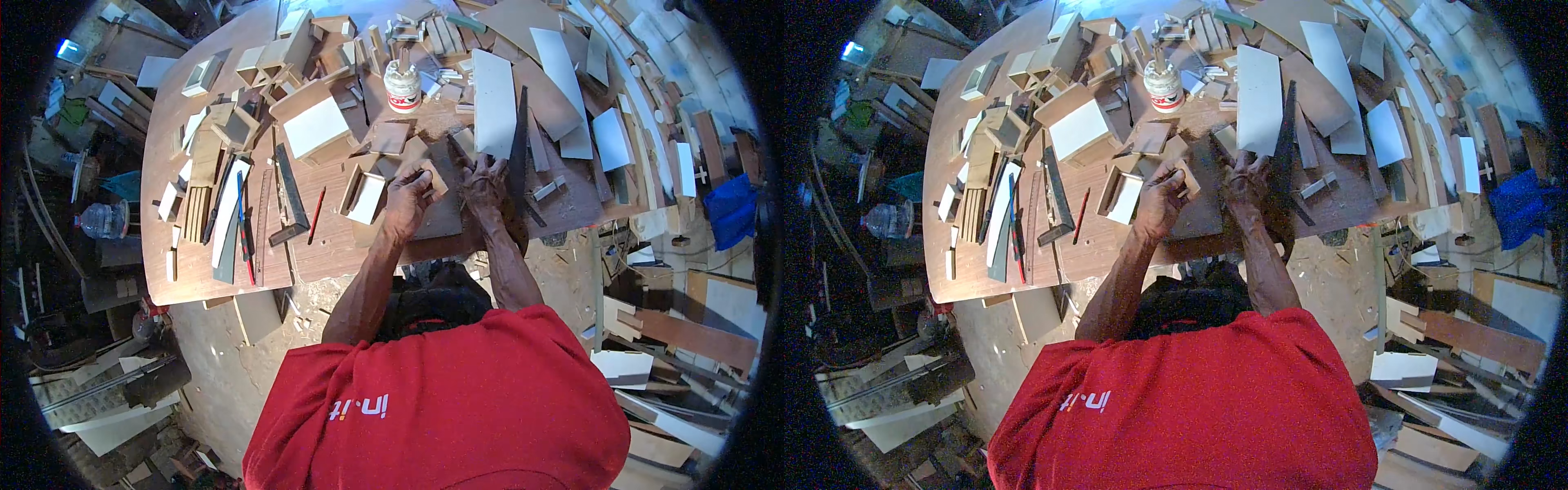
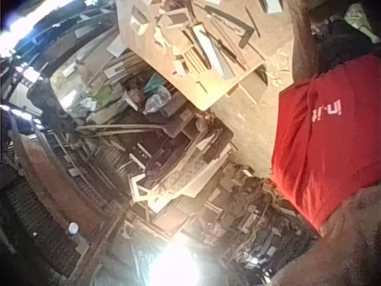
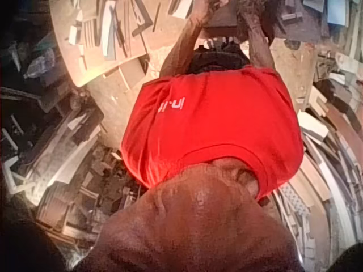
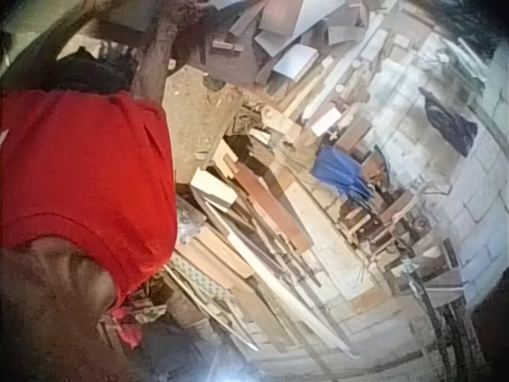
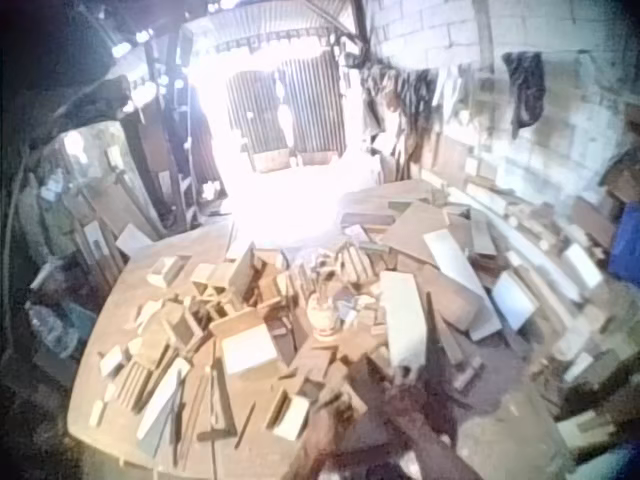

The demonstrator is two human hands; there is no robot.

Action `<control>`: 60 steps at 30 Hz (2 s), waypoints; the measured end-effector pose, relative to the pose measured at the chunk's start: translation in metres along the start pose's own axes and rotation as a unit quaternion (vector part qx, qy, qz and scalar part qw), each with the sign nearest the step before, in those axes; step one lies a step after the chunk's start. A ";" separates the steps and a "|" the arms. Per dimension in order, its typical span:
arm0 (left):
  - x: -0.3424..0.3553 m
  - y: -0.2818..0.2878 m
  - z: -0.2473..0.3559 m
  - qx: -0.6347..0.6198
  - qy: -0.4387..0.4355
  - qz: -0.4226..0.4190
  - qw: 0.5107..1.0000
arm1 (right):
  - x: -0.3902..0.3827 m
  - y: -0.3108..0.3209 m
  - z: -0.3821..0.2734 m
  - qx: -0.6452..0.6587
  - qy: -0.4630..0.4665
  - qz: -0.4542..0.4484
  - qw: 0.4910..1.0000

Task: The person applies glue to the edges of small wooden pieces and assembles them into a box, then uses a saw to trim the edge of a component.

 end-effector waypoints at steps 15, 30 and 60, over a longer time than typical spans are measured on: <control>0.018 -0.011 -0.016 0.048 0.007 0.044 0.998 | -0.067 0.004 0.004 0.654 -0.330 -0.173 0.659; 0.039 -0.002 0.045 0.258 -0.114 0.033 0.959 | -0.093 0.015 0.018 0.649 -0.280 -0.218 0.673; -0.029 0.017 0.042 0.135 -0.156 -0.007 0.979 | -0.064 0.026 -0.071 0.458 -0.069 -0.232 0.855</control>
Point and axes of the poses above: each hand's wrist, its own x-axis towards the middle knuckle, its own y-axis out of the back of the hand, z = x × y, the point moved 10 cm from there along x, towards the middle knuckle, and after that the axes turned 12 degrees about x, right-handed, at the moved point
